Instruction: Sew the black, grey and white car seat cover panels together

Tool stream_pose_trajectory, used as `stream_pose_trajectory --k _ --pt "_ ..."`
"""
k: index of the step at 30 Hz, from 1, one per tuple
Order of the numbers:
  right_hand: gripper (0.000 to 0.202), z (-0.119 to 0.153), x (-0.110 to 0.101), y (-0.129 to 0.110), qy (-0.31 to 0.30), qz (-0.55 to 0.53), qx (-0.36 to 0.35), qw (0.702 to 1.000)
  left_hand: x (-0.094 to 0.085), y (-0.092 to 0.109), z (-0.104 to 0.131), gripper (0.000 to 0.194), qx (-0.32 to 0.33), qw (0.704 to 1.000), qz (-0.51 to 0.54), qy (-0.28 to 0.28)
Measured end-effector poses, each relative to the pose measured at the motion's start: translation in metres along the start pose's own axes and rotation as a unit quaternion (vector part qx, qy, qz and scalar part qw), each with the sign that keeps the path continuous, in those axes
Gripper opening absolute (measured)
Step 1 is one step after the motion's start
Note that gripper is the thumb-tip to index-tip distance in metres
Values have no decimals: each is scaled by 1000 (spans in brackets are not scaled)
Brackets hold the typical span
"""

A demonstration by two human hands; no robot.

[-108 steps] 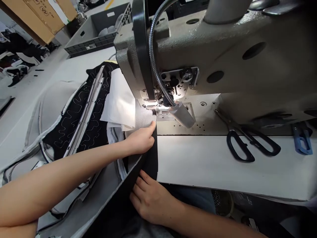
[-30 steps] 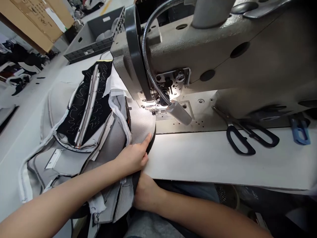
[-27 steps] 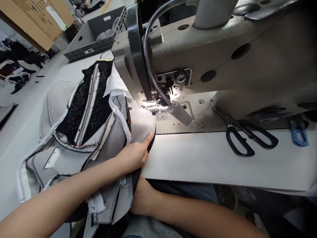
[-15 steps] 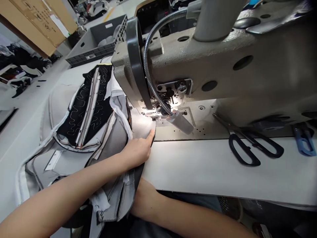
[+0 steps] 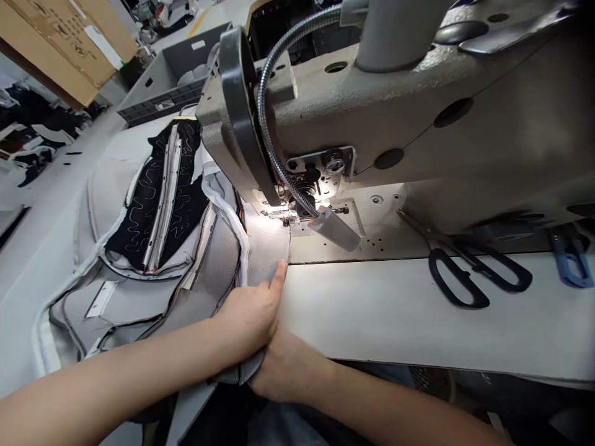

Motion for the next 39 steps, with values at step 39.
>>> stream_pose_trajectory --k 39 --pt "17 8 -20 36 -108 -42 36 993 -8 -12 13 69 -10 994 -106 21"
Point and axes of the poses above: each hand's wrist, its own z-axis away from the middle knuckle, its own x-axis out of the palm, y = z × x, the point moved 8 cm from there along -z, towards the middle knuckle, and after that the axes turned 15 degrees about x, right-handed, at the moved point
